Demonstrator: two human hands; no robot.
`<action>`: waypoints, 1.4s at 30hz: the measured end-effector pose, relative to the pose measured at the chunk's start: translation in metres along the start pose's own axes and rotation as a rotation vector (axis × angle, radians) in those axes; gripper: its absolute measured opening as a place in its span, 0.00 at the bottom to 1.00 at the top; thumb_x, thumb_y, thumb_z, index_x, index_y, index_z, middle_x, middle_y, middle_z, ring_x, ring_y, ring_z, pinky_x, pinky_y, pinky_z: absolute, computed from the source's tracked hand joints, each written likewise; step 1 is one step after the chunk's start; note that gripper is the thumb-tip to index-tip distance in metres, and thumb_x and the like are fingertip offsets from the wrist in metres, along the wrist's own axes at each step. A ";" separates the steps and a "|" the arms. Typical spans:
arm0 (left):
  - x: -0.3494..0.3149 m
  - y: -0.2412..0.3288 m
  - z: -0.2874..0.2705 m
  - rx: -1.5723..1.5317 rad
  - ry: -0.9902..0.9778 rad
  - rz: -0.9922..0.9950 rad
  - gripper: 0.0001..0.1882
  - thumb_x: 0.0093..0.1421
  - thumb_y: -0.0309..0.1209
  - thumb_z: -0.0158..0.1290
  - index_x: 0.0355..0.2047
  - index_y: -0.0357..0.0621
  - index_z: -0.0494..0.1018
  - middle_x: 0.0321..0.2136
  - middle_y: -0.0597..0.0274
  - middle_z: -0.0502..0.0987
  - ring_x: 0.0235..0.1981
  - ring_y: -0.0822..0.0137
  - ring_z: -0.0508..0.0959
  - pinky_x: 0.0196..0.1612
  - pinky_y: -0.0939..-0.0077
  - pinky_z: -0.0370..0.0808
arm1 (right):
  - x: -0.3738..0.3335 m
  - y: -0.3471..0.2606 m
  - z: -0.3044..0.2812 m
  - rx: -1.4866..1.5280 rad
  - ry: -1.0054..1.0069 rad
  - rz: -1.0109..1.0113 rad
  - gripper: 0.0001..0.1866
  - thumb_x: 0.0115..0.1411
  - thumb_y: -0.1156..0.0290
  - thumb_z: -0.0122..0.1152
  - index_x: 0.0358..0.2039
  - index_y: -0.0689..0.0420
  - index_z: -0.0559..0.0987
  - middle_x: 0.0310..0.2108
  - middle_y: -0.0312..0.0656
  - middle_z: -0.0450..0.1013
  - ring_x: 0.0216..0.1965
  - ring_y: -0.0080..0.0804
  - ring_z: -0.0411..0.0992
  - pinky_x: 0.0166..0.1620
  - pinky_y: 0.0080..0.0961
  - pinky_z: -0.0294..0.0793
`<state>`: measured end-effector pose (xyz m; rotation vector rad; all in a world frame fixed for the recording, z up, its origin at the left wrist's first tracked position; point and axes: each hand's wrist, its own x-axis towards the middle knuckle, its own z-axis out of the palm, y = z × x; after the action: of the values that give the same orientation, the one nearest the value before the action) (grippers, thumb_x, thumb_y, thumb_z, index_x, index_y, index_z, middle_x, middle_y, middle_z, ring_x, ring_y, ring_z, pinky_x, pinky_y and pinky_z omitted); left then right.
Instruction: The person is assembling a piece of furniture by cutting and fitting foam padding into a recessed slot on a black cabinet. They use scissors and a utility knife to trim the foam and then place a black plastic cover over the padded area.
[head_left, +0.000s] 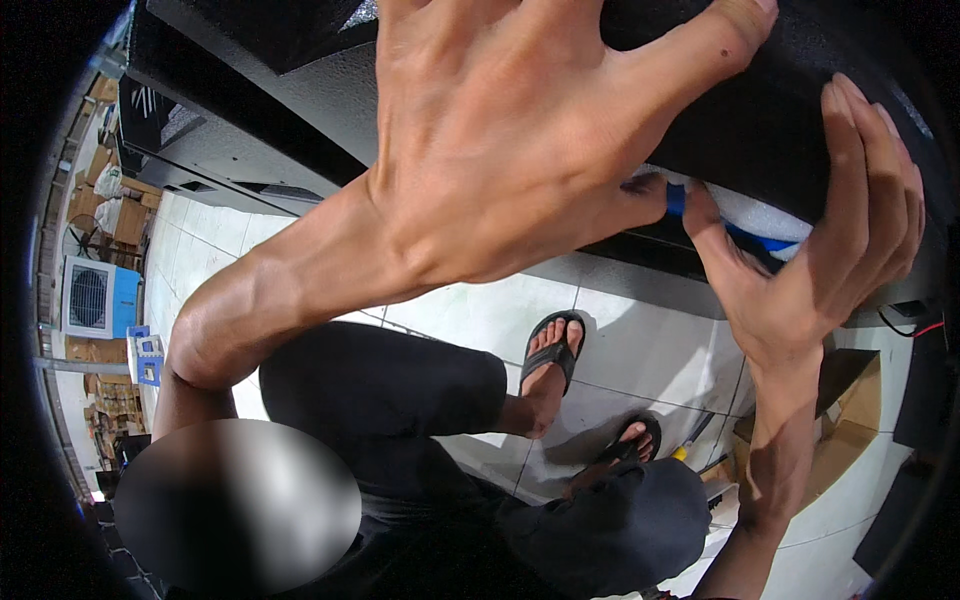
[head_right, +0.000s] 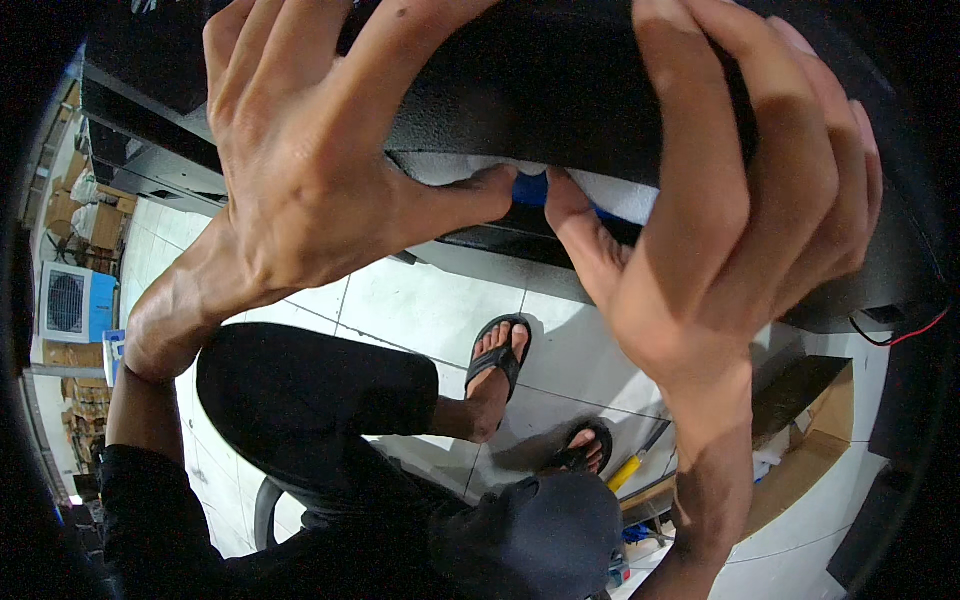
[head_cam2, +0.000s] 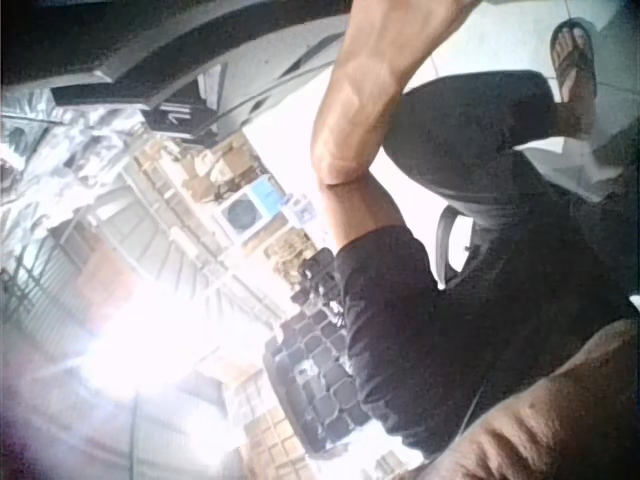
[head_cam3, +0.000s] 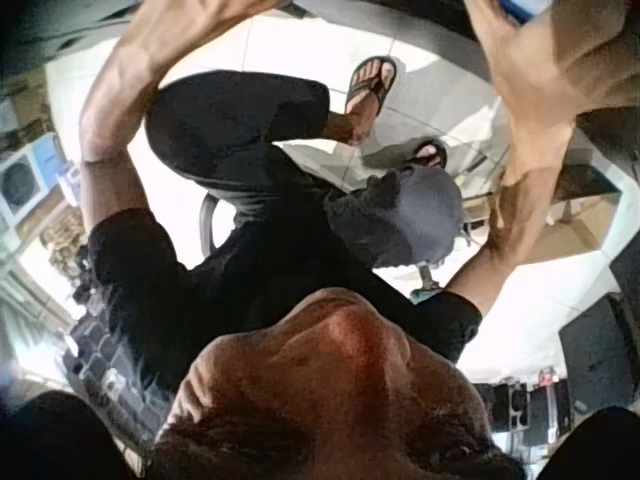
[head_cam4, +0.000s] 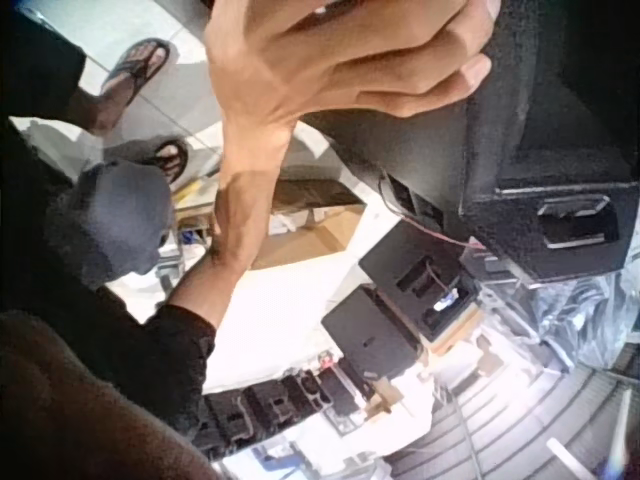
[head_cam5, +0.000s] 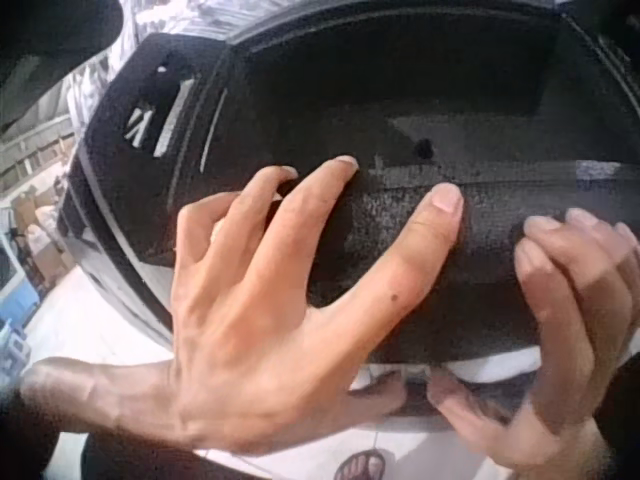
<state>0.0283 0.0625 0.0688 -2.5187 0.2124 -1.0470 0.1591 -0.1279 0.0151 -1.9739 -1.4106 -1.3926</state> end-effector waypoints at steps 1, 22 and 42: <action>0.000 0.001 0.004 -0.036 0.003 -0.011 0.55 0.32 0.48 0.72 0.64 0.68 0.61 0.57 0.41 0.63 0.55 0.41 0.64 0.53 0.44 0.60 | 0.000 -0.006 -0.002 -0.017 -0.019 0.030 0.49 0.39 0.63 0.78 0.62 0.55 0.64 0.59 0.39 0.66 0.63 0.37 0.59 0.65 0.43 0.50; -0.058 0.052 -0.016 -0.310 0.194 -0.322 0.40 0.42 0.35 0.69 0.57 0.47 0.67 0.60 0.45 0.64 0.63 0.43 0.61 0.63 0.46 0.57 | -0.034 0.009 -0.135 0.027 -0.170 0.190 0.35 0.56 0.61 0.68 0.62 0.55 0.67 0.64 0.46 0.63 0.67 0.43 0.56 0.68 0.42 0.52; -0.220 0.163 0.053 -0.774 -0.665 -0.157 0.18 0.51 0.30 0.63 0.44 0.42 0.77 0.44 0.48 0.77 0.51 0.50 0.74 0.55 0.57 0.66 | -0.428 -0.074 -0.297 -0.140 -1.060 1.750 0.24 0.57 0.49 0.61 0.27 0.61 0.84 0.30 0.56 0.78 0.35 0.55 0.78 0.41 0.45 0.76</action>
<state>-0.0877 -0.0054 -0.1754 -3.4575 0.2575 -0.0923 -0.0674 -0.5339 -0.2313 -2.6746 0.5695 0.4187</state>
